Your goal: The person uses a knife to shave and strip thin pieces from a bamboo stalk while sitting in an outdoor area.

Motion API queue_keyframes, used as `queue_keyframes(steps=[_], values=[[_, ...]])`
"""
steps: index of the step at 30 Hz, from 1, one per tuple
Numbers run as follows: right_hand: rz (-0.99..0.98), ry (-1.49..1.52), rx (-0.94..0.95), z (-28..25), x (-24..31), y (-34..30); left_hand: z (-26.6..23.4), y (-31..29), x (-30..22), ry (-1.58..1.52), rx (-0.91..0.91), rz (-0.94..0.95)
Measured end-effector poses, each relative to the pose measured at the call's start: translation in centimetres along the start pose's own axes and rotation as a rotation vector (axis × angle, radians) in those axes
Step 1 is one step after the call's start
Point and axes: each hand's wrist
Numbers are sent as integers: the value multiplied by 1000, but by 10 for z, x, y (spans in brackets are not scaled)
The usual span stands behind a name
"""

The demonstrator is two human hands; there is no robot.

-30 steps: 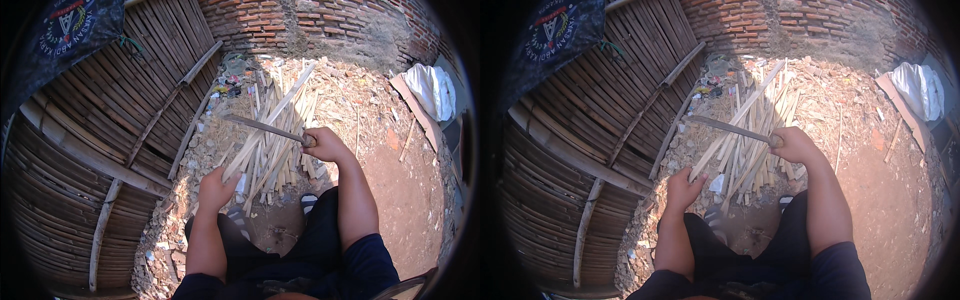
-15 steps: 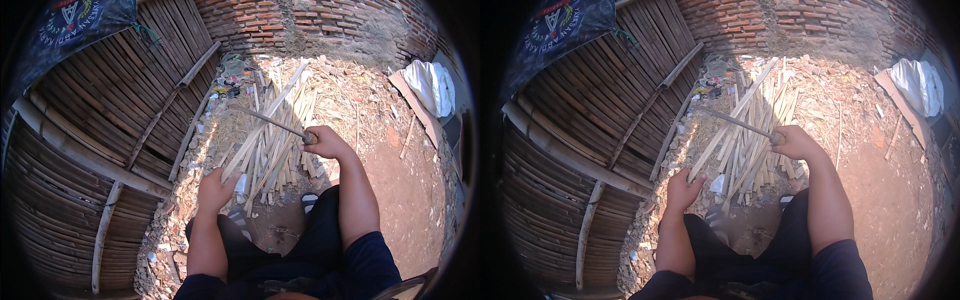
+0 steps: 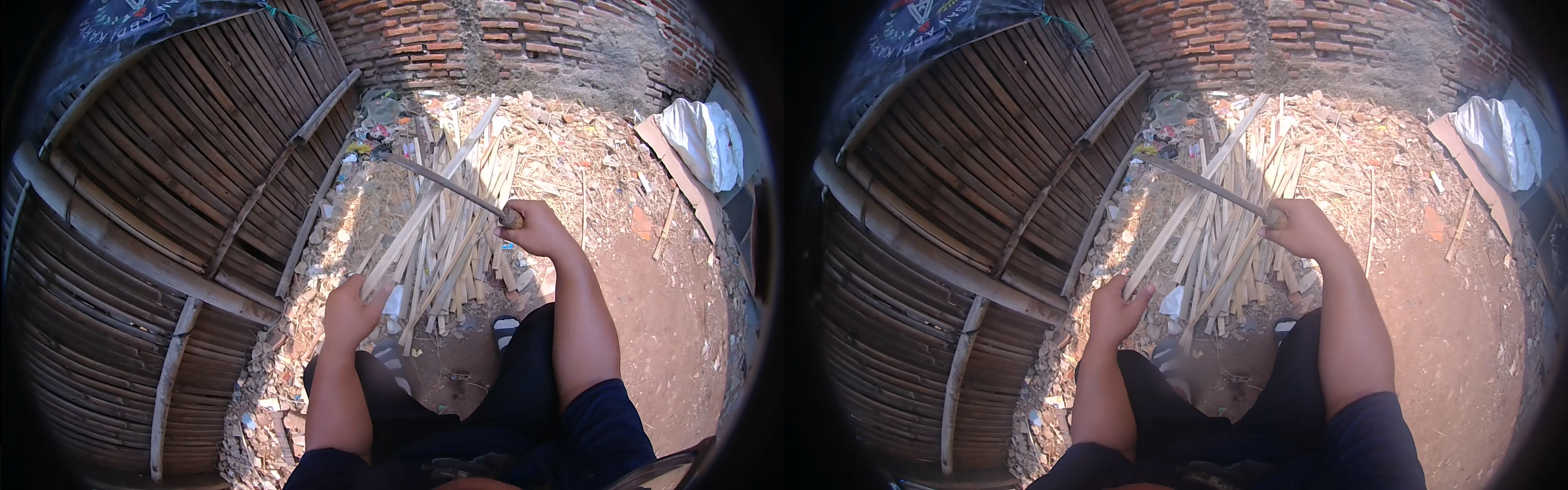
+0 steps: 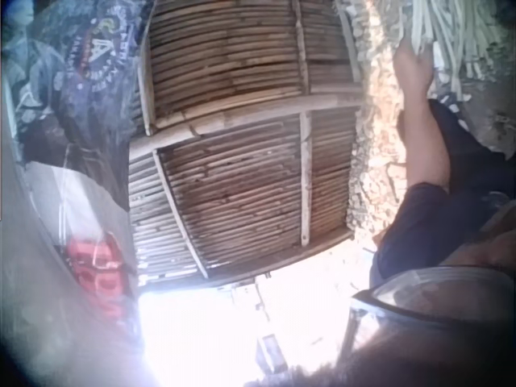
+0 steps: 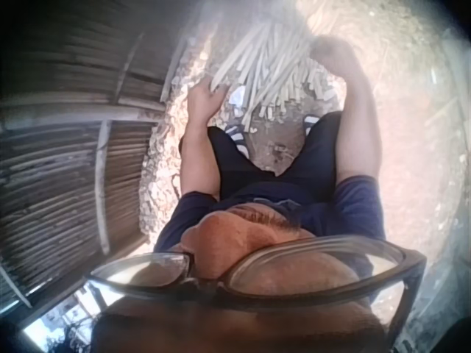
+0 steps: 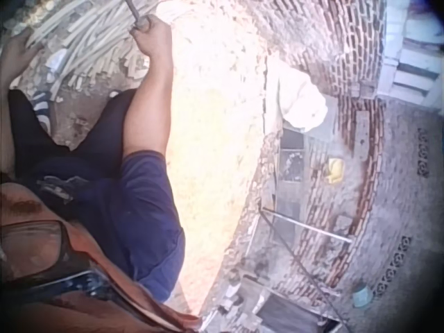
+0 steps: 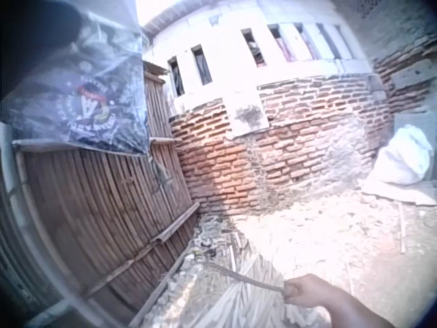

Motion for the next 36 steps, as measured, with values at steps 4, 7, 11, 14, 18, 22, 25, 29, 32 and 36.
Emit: queue_keyframes(steps=[4, 7, 11, 14, 18, 22, 25, 29, 32, 36], values=[[-146, -161, 185, 1, 15, -5, 0, -2, -1, -45, 12, 2], [-76, -75, 90, 2, 6, 2, 3, -2, 3, -43, -43, 55], [61, 15, -134, -1, -15, 10, 0, 2, 1, 8, -6, 31], [45, 36, -114, 1, -16, 8, 0, 0, 1, -12, -12, 27], [-91, -71, 96, 2, 5, -3, 0, 1, 3, 1, 7, 6], [-127, -119, 179, 6, 6, 1, 0, -2, 0, -35, 1, 10], [-63, -60, 29, 6, -3, 7, 0, 0, -1, 18, -1, -8], [87, 12, -216, 4, -10, 12, -1, 1, 3, 45, -5, 12], [41, 15, -196, 4, -9, 8, 1, 1, 2, 10, 1, 0], [-64, -99, 22, 3, 10, -2, 1, 0, 2, 0, 0, -3]])
Point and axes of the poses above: each hand's wrist, its own y-axis towards the middle knuckle, its own z-axis out of the palm, x = y × z, and after that the axes turned 2 degrees about x, right-handed
